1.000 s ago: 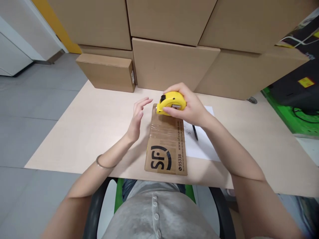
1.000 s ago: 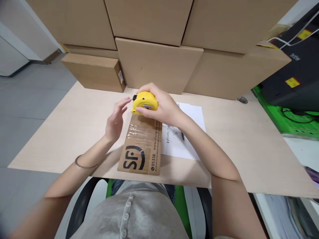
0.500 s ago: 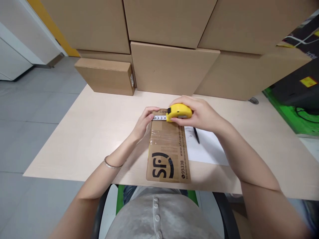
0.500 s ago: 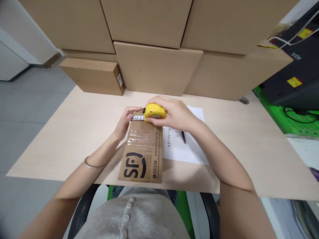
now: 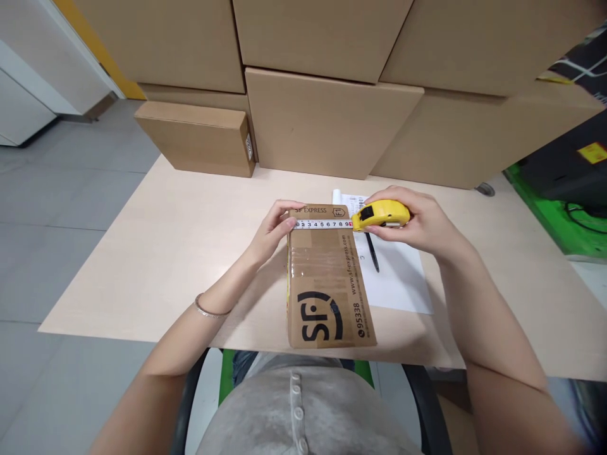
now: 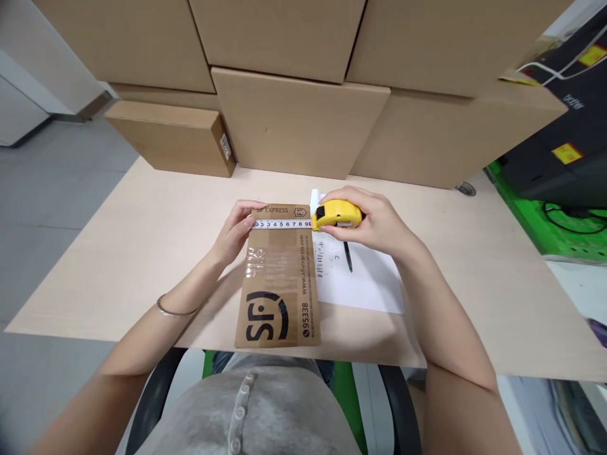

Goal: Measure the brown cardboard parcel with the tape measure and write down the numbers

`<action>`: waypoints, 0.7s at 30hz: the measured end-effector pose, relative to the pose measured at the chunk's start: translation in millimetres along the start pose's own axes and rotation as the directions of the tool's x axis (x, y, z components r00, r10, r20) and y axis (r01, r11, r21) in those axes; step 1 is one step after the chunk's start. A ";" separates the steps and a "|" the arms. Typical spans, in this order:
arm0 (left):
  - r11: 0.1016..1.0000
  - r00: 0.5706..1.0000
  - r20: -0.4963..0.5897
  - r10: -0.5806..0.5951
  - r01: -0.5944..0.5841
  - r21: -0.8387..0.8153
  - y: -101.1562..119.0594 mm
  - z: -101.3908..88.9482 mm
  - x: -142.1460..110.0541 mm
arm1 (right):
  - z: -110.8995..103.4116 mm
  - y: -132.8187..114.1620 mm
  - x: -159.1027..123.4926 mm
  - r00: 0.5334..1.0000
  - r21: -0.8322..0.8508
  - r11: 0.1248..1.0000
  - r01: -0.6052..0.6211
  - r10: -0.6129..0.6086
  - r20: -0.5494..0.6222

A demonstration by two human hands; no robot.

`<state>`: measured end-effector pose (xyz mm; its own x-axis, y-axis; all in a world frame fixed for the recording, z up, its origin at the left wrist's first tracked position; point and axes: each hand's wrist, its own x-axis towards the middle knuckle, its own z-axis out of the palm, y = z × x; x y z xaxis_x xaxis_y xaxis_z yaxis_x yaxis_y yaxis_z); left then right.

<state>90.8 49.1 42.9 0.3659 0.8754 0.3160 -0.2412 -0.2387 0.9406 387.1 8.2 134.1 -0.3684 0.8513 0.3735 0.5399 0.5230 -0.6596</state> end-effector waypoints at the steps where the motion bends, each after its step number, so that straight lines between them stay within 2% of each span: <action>1: 1.000 1.000 0.000 -0.008 0.008 -0.009 -1.5 -0.3 -0.1 | 0.2 0.0 0.9 1.000 0.000 1.000 -0.008 0.008 0.007; 5: 1.000 1.000 -0.011 -0.004 0.004 -0.001 -4.8 -1.5 -1.1 | -6.1 -6.1 0.1 0.999 -0.041 0.999 -0.024 0.026 0.029; 9: 0.999 1.000 0.005 0.013 -0.013 0.029 -6.3 -2.8 -1.5 | -5.4 -26.4 7.0 0.999 -0.106 0.994 -0.019 0.022 0.033; 16: 0.984 0.995 0.037 0.093 -0.098 0.148 -13.0 -15.9 -1.4 | 47.8 -59.5 43.5 0.986 -0.188 0.979 0.079 -0.049 0.158; 18: 0.965 0.988 0.018 0.156 -0.156 0.209 -7.0 -22.8 -12.1 | 55.0 -59.9 44.7 0.993 -0.124 0.991 0.055 -0.041 0.109; 21: 0.886 0.945 -0.082 0.318 -0.265 0.381 11.9 -28.5 -43.8 | 52.8 -47.2 37.8 0.989 0.132 0.987 -0.091 0.106 -0.107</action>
<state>46.3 19.9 36.8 0.1953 0.7856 0.5871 0.0321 -0.6034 0.7968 307.7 13.5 144.9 -0.2264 0.9014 0.3690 0.4666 0.4329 -0.7713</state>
